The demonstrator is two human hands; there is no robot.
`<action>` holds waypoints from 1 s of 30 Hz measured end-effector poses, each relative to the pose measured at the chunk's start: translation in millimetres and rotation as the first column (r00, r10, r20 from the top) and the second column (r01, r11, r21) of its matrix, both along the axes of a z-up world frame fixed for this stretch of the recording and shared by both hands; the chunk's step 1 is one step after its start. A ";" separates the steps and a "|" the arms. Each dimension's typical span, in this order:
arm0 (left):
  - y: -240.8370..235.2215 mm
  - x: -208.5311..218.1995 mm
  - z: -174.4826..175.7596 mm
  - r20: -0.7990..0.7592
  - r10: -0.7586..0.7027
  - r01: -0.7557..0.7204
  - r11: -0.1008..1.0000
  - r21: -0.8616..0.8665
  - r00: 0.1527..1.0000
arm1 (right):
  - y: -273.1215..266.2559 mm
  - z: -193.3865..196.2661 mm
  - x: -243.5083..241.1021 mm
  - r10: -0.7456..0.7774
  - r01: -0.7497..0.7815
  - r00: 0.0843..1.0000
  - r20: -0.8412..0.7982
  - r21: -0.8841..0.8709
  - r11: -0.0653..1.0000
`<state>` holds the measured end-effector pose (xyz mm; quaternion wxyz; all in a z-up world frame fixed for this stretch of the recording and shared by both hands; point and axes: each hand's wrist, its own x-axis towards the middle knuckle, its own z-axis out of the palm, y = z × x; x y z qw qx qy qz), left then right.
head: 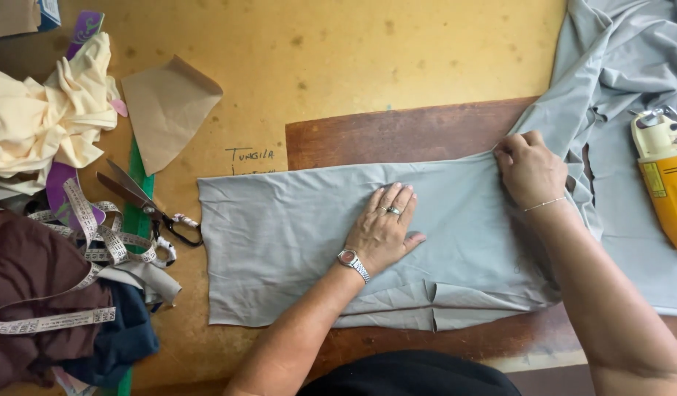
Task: Laying out fabric and cutting garment pieces according to patterns using an electric rotary cutter and scissors.
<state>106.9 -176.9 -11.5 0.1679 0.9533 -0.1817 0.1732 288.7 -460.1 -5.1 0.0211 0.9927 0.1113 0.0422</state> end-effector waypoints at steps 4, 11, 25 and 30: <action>-1.1 5.0 -1.1 -0.009 0.003 -0.003 1.000 -0.030 1.000 | 47.3 44.4 -22.8 0.109 -0.106 0.987 0.118 -0.033 0.994; 13.5 63.6 -2.5 0.112 0.125 -0.119 0.991 -0.055 0.986 | 96.7 25.5 -23.2 0.471 -0.467 0.882 -0.019 0.095 0.879; 20.3 38.8 18.8 0.398 0.191 -0.198 0.980 -0.023 0.897 | 83.4 28.7 -47.7 0.681 -0.761 0.628 0.377 0.115 0.638; 16.9 33.1 10.9 0.405 0.205 -0.223 0.975 -0.004 0.891 | 85.5 18.7 -39.2 0.710 -0.750 0.615 0.342 -0.023 0.661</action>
